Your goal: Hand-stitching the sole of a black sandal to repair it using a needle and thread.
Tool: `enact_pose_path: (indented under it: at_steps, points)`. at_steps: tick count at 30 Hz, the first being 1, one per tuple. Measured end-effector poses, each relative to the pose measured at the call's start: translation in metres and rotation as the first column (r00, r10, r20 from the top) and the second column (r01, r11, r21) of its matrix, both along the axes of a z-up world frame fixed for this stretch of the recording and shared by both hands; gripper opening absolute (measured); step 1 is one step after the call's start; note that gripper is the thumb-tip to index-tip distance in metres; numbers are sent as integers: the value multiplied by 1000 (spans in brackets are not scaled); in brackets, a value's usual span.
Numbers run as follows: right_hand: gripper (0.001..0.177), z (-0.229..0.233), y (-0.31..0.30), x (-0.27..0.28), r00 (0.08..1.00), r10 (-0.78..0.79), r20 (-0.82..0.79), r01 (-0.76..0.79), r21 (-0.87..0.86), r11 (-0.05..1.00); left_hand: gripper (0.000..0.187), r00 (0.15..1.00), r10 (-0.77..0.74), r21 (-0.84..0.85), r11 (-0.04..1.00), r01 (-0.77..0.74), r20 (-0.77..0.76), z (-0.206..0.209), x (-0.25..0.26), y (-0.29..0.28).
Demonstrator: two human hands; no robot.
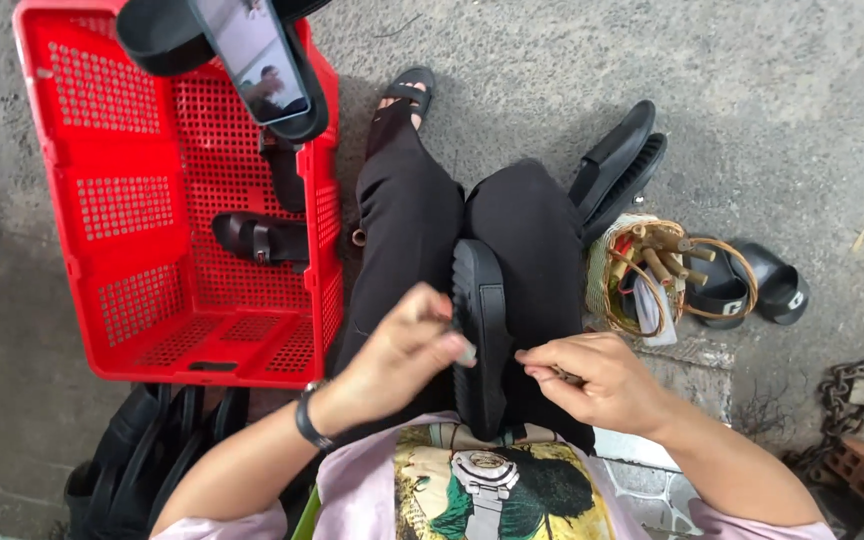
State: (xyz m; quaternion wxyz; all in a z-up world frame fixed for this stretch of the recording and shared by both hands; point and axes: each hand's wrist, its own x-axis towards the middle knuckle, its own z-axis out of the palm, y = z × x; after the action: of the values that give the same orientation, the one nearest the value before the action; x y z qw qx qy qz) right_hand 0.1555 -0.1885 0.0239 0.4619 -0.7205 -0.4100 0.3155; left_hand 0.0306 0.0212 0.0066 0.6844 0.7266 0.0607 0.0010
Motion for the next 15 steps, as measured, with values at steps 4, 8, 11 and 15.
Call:
enact_pose_path:
  at_steps: [4, 8, 11, 15]
  points:
    - [11, 1, 1, 6, 981, -71, -182, 72, 1, 997, 29, 996, -61, -464, 882, 85, 68, 17, 44, 26]
    - [16, -6, 17, 14, 984, -50, -173, 63, 71, 996, 28, 984, -94, -617, 786, -21, -153, -10, 84, 37]
    - [16, -15, 27, 14, 993, -38, -109, 47, 76, 996, 38, 914, 353, -756, 537, -373, -200, -18, 111, 39]
    - [19, -7, 19, 19, 979, 54, 196, -47, -41, 998, 41, 938, 265, -632, 692, -348, -226, -20, 79, 75]
